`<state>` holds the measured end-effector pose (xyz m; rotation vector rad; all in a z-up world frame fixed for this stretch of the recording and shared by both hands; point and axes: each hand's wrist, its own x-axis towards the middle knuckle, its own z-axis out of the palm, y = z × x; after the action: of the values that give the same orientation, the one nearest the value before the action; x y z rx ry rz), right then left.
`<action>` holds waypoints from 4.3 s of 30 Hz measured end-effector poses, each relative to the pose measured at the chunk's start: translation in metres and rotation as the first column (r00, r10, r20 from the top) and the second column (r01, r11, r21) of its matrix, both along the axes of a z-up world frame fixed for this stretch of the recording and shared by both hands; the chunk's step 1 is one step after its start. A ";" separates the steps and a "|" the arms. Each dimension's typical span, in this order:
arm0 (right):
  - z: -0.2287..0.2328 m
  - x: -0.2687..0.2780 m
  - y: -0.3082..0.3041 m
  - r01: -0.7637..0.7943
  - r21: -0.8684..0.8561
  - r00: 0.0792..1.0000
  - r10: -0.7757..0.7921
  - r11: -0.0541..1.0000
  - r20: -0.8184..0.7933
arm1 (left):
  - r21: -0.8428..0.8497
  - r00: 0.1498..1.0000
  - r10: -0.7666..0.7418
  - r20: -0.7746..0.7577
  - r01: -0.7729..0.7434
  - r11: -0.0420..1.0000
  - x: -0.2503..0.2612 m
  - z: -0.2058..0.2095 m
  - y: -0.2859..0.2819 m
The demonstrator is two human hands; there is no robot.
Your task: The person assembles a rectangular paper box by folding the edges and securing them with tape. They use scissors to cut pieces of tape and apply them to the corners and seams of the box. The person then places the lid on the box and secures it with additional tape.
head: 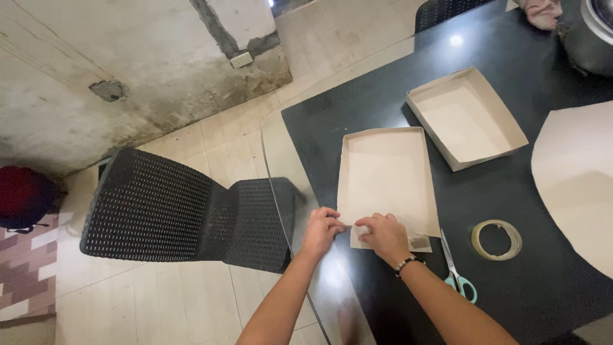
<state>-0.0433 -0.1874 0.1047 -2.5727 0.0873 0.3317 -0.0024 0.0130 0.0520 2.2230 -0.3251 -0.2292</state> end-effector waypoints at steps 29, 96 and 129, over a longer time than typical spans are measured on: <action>-0.005 0.019 0.045 0.313 -0.062 0.948 -0.315 0.948 -0.033 | 0.194 0.946 0.313 0.081 -0.323 0.926 0.008 -0.013 -0.035; 0.010 -0.049 -0.104 0.235 -0.093 0.956 -0.212 0.968 0.205 | 0.487 0.723 -0.424 0.545 0.139 0.862 -0.016 0.038 -0.011; -0.019 -0.118 -0.185 0.469 -0.328 0.880 -0.405 0.820 0.247 | 0.477 0.931 -0.179 0.318 0.006 0.879 -0.019 0.094 -0.097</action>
<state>-0.1613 -0.3728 0.0858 -2.8380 0.7416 -0.0913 -0.0217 -0.0840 0.1460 2.7378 -0.6312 0.0567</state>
